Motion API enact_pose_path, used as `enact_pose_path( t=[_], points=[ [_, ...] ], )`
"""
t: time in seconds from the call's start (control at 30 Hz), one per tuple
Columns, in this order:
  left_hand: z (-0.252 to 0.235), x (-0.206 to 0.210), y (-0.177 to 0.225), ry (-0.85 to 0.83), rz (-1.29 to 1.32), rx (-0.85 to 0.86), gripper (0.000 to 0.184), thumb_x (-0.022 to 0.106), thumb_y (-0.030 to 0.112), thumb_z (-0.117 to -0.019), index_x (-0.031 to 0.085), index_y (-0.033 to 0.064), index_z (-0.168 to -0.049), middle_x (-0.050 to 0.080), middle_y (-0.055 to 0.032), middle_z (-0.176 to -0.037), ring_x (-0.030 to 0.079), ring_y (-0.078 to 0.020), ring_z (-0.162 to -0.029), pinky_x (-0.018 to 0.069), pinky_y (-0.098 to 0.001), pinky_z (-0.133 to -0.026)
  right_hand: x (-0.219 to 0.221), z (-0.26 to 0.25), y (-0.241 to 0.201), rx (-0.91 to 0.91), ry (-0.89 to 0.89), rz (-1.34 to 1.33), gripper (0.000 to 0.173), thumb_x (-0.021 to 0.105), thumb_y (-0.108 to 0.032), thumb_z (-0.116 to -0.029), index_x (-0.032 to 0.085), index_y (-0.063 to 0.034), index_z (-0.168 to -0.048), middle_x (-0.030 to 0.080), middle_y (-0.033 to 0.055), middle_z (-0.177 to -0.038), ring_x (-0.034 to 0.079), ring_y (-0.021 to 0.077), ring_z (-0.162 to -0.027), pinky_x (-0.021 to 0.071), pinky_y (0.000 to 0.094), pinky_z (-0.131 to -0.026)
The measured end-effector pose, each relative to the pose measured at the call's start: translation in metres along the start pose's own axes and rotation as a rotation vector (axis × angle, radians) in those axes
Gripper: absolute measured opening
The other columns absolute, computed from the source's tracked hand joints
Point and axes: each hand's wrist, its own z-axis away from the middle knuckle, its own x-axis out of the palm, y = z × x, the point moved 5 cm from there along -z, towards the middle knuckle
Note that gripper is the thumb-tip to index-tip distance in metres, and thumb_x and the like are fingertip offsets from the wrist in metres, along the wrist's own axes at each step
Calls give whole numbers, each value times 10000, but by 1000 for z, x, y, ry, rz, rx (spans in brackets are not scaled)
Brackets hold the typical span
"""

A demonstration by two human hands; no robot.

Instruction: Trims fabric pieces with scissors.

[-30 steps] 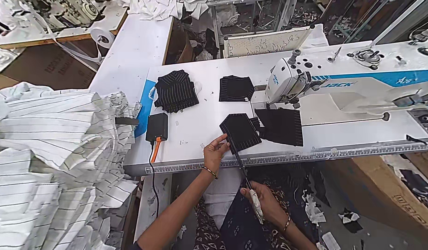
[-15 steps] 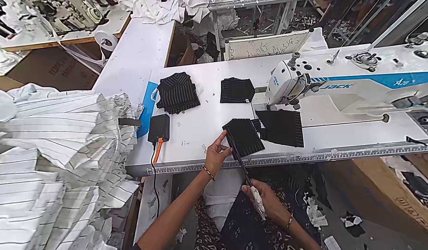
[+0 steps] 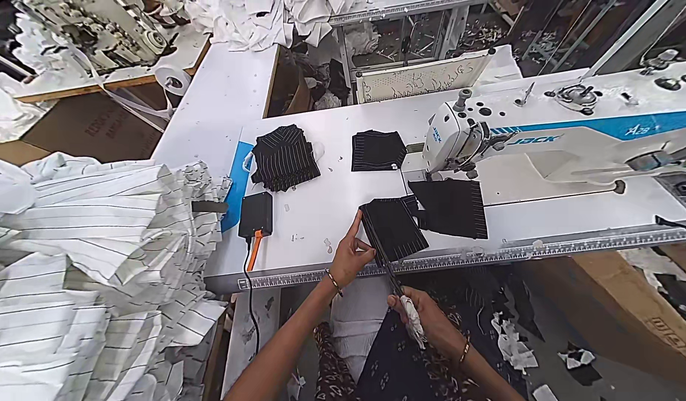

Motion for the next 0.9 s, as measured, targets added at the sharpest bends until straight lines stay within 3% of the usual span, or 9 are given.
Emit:
enact_pose_path(
  t=[0.13, 0.37, 0.53, 0.67, 0.83, 0.9],
  points=[
    [0, 1, 0, -1, -16, -3, 1002, 672, -93, -858, 47, 36, -1630, 56, -146, -1710, 648, 22, -697, 570, -187, -684, -1, 1, 2, -9, 19, -20, 315, 651, -395, -997, 550, -134, -852, 502, -74, -586, 489, 27, -470, 429, 195, -472],
    [3, 7, -2, -57, -61, -24, 1047, 675, -77, -854, -12, 58, -1632, 44, -165, -1704, 630, 33, -666, 567, -183, -669, -4, -14, -13, -37, 50, 94, 388, 641, -486, -981, 563, -114, -902, 483, -65, -631, 474, 38, -513, 423, 220, -517],
    [5, 7, 0, -68, -84, -32, 1058, 684, -71, -851, -13, 68, -1635, -14, -163, -1706, 608, 50, -659, 554, -172, -665, -9, -16, -11, -55, 74, 129, 385, 676, -477, -963, 575, -122, -853, 503, -61, -599, 488, 45, -494, 427, 232, -509],
    [6, 6, 0, -23, -84, 0, 1059, 687, -95, -828, 14, 51, -1633, 36, -173, -1705, 624, 24, -671, 564, -193, -656, -10, -15, -15, -66, 76, 91, 371, 677, -460, -966, 584, -121, -849, 503, -67, -592, 481, 34, -486, 418, 216, -496],
    [12, 6, 1, -78, -154, 0, 1080, 691, -64, -835, -27, 62, -1633, 63, -174, -1703, 628, 29, -706, 563, -192, -669, -12, -20, -36, -38, 58, 194, 398, 652, -491, -974, 559, -111, -902, 485, -59, -650, 484, 45, -549, 426, 237, -558],
    [14, 3, 3, -69, -160, 12, 1077, 689, -63, -834, -21, 64, -1634, 84, -168, -1703, 643, 11, -724, 570, -206, -669, -14, -22, -42, -52, 65, 221, 392, 665, -470, -974, 557, -109, -868, 479, -57, -637, 476, 42, -544, 412, 233, -552]
  ],
)
